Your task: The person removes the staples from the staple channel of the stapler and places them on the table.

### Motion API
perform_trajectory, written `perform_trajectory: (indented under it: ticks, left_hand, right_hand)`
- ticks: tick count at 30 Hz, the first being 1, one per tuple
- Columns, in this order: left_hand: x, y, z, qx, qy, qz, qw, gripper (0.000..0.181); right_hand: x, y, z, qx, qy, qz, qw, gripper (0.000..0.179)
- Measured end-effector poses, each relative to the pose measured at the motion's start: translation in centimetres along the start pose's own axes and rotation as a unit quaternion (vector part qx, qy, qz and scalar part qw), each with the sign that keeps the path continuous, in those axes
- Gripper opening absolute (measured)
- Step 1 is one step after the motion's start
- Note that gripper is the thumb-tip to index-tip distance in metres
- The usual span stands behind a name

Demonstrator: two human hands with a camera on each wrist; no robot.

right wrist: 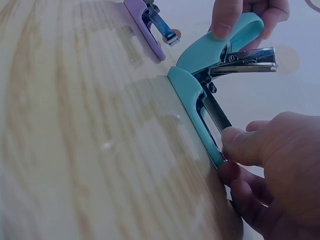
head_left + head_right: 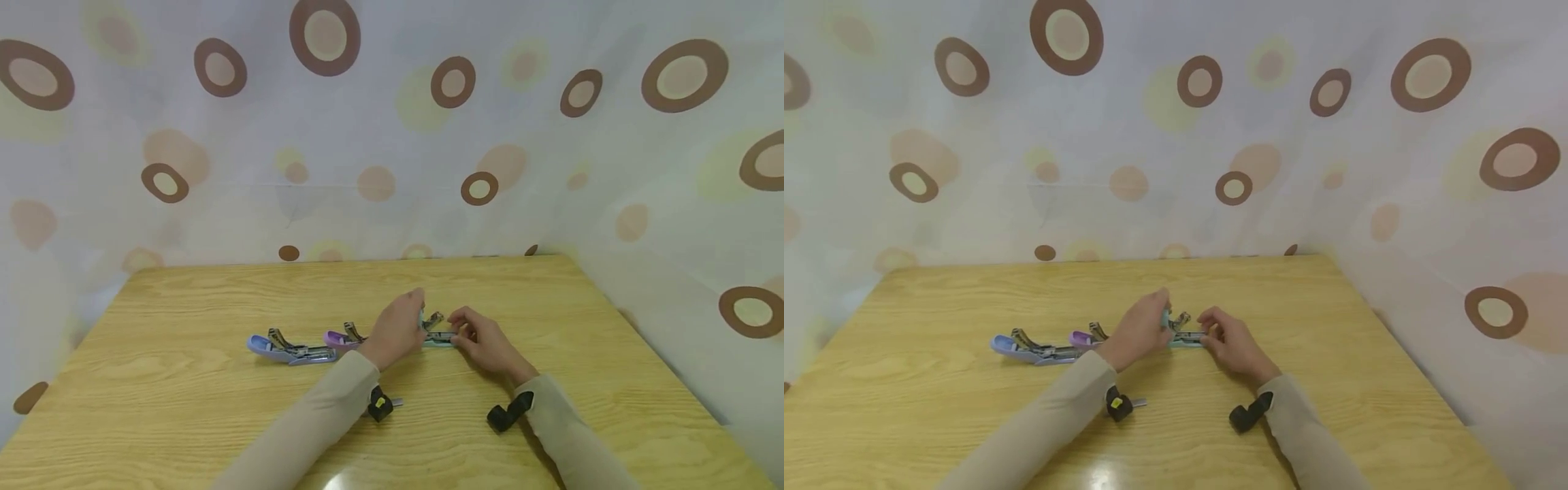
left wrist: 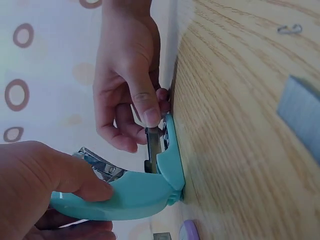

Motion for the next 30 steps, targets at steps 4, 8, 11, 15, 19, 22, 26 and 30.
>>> perform_trajectory:
  ticks: [4, 8, 11, 15, 19, 22, 26, 30]
  left_hand:
    - [-0.2, -0.8, -0.6, 0.024, 0.001, 0.004, 0.9997, 0.023]
    - [-0.5, -1.2, -1.2, 0.035, -0.005, 0.018, 0.9992, 0.023]
    - [-1.0, -1.1, -1.6, 0.038, -0.023, 0.007, 0.9990, 0.026]
    - [-2.2, -0.6, -2.1, 0.033, -0.067, -0.024, 0.9969, 0.030]
    - [-3.3, 0.0, -2.5, 0.032, -0.100, -0.047, 0.9934, 0.034]
    - [-3.5, -0.1, -2.7, 0.038, -0.099, -0.047, 0.9933, 0.037]
    - [-3.3, -0.5, -2.7, 0.040, -0.095, -0.035, 0.9940, 0.038]
    - [-3.3, -0.4, -2.6, 0.036, -0.099, -0.036, 0.9938, 0.037]
  right_hand:
    - [0.1, 0.1, 0.4, -0.002, 0.010, -0.011, 0.9999, 0.025]
    - [0.2, 0.0, 0.6, -0.001, 0.009, -0.024, 0.9997, 0.022]
    - [0.2, 0.1, 0.4, -0.003, 0.002, -0.031, 0.9995, 0.021]
    - [0.3, 0.3, 0.1, -0.007, 0.006, -0.035, 0.9993, 0.021]
    - [0.5, 0.5, 0.0, -0.008, 0.012, -0.039, 0.9991, 0.021]
    - [0.5, 0.6, 0.1, -0.012, 0.013, -0.043, 0.9989, 0.021]
    - [0.1, 0.7, 0.2, -0.014, -0.012, -0.059, 0.9981, 0.025]
    - [-0.5, 0.7, 0.2, 0.003, -0.065, -0.098, 0.9931, 0.027]
Point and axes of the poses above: each hand's wrist, its own z-axis towards the middle knuckle, its own y-axis out of the palm, x = y × z, the point moved 6 cm from there along z, towards the middle knuckle, and after that the axes turned 6 degrees about -x, right-handed, at the moved point
